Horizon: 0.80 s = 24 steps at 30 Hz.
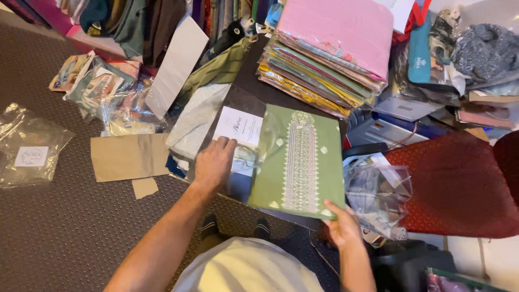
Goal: The person picks up a packaged garment from a shelf, removes the garment and its paper insert from a plastic bag, unfolds a large fabric piece, refolds it, and then places the garment back into the plastic bag before setting it on a chair.
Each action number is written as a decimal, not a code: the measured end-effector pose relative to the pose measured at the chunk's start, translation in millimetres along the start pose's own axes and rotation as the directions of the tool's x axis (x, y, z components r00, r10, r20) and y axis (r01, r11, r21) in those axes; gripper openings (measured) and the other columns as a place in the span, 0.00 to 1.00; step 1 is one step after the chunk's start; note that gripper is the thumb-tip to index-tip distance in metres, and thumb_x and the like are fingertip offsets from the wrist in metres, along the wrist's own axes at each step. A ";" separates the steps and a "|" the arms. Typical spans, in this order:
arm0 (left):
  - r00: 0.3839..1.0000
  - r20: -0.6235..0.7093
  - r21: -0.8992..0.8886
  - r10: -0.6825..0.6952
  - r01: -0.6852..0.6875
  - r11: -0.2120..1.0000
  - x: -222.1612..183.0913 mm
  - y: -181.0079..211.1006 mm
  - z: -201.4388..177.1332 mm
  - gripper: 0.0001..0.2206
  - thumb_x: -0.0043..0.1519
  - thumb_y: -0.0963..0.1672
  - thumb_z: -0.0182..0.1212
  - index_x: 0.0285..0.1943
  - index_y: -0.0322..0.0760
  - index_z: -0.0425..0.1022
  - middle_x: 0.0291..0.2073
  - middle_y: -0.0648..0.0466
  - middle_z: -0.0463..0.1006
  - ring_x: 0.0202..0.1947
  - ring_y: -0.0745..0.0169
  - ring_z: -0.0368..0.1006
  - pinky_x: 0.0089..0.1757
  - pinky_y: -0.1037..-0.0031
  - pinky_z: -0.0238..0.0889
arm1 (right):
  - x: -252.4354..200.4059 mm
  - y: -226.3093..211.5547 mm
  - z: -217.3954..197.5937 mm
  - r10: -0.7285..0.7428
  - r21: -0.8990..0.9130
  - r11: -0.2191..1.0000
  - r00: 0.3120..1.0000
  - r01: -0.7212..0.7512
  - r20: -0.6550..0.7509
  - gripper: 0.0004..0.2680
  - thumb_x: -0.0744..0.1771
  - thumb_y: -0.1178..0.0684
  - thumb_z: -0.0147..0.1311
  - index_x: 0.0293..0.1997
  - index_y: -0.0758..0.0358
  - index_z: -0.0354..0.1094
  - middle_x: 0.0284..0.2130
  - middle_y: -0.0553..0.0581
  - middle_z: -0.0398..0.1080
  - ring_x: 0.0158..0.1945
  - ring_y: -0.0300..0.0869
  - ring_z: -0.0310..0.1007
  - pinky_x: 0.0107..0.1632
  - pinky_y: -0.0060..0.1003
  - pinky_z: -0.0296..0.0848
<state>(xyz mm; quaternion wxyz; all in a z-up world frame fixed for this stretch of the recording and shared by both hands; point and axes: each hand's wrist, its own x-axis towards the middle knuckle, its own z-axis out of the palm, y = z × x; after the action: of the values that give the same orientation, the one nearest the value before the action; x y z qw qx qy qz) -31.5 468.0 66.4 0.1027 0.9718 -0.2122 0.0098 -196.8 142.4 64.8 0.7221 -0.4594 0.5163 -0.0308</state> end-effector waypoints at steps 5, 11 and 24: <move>0.989 0.117 -0.133 -0.096 0.111 0.985 6.8 28.8 13.0 0.13 0.65 0.39 0.48 0.58 0.40 0.66 0.51 0.46 0.73 0.49 0.47 0.72 0.38 0.54 0.78 | 130.0 41.5 -83.4 -0.052 0.309 0.948 0.996 0.071 -0.068 0.09 0.64 0.51 0.63 0.46 0.50 0.69 0.45 0.50 0.78 0.45 0.38 0.77 0.48 0.34 0.75; 0.996 -0.006 -0.081 -0.085 0.084 0.993 3.5 42.6 62.9 0.12 0.59 0.38 0.55 0.51 0.41 0.66 0.44 0.49 0.74 0.43 0.46 0.77 0.36 0.57 0.76 | 41.4 21.7 -24.7 0.039 -0.151 0.985 0.967 -0.080 -0.252 0.31 0.55 0.39 0.76 0.54 0.63 0.62 0.32 0.57 0.51 0.33 0.41 0.54 0.37 0.31 0.69; 0.963 0.164 -0.336 -0.213 0.257 0.906 5.6 46.7 50.3 0.29 0.59 0.47 0.70 0.66 0.33 0.65 0.63 0.38 0.67 0.63 0.41 0.64 0.58 0.52 0.66 | 21.1 -13.4 -60.0 0.103 0.126 0.986 0.994 -0.106 0.032 0.16 0.68 0.53 0.52 0.60 0.72 0.61 0.54 0.71 0.70 0.57 0.56 0.72 0.63 0.50 0.70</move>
<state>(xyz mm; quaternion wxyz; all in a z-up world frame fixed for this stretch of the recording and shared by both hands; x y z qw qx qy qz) -47.0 414.0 26.6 0.2629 0.9545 -0.0977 -0.1012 -227.7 85.8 56.3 0.7569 -0.3852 0.5275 -0.0201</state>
